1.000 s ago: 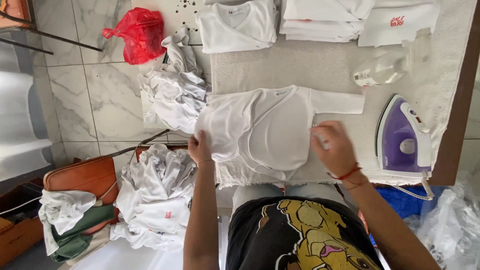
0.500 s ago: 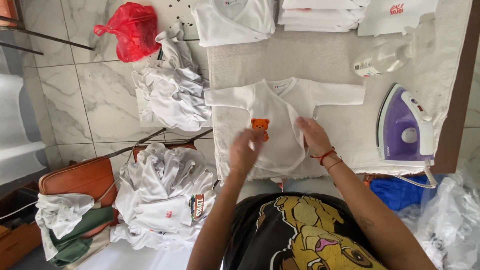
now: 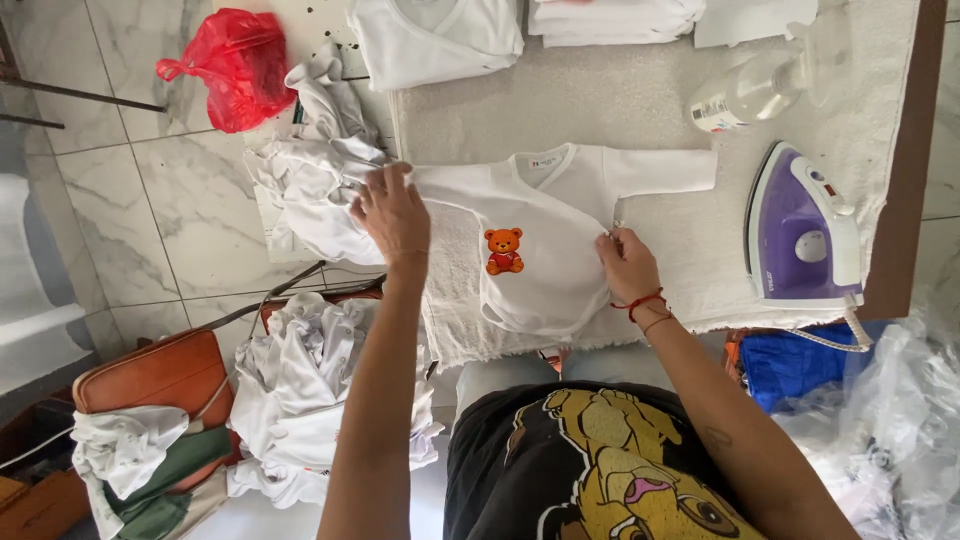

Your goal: Ironing and folding white baby onesies on a padded table surface.

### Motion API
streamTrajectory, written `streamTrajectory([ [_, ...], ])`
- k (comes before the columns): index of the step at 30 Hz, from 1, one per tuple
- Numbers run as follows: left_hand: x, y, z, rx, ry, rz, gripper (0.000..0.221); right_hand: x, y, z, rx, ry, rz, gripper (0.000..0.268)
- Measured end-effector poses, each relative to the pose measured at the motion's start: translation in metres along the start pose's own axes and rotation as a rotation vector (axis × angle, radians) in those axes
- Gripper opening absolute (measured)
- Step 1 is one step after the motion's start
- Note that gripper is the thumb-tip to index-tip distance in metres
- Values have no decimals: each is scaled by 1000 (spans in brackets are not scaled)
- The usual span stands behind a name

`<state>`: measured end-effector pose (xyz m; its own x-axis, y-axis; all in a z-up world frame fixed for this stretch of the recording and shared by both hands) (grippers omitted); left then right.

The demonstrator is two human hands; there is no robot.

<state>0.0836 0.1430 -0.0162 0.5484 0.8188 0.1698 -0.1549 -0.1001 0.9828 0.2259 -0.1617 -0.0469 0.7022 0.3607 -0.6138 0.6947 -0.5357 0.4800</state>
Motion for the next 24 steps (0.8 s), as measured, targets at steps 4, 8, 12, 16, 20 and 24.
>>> streamTrajectory([
  [4,-51,22,39,-252,25,-314,16,-3,8,-16,-66,-47,22,35],
  [8,-128,33,41,-391,292,-903,47,-1,13,-20,-90,-55,11,34],
  [12,-149,33,26,-588,419,-786,30,-2,16,-13,-96,-23,13,31],
  [16,-123,43,41,-492,201,-562,37,-7,30,-28,-172,35,40,22],
  [20,-92,35,93,-435,-205,-238,21,-4,43,-33,-109,113,113,12],
  [24,-36,32,129,-352,-450,-126,22,0,34,-45,-112,238,117,17],
])
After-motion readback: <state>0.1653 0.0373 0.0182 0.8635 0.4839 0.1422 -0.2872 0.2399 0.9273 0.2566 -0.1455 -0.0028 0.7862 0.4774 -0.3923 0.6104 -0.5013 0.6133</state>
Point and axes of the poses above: each hand's wrist, its own x-axis towards the middle knuckle, its own y-axis out of the back of the hand, z = x × y, the point moved 6 cm from there along x, towards the middle knuckle, and after that the axes turned 1 degree about y, right-handed, at the moved point
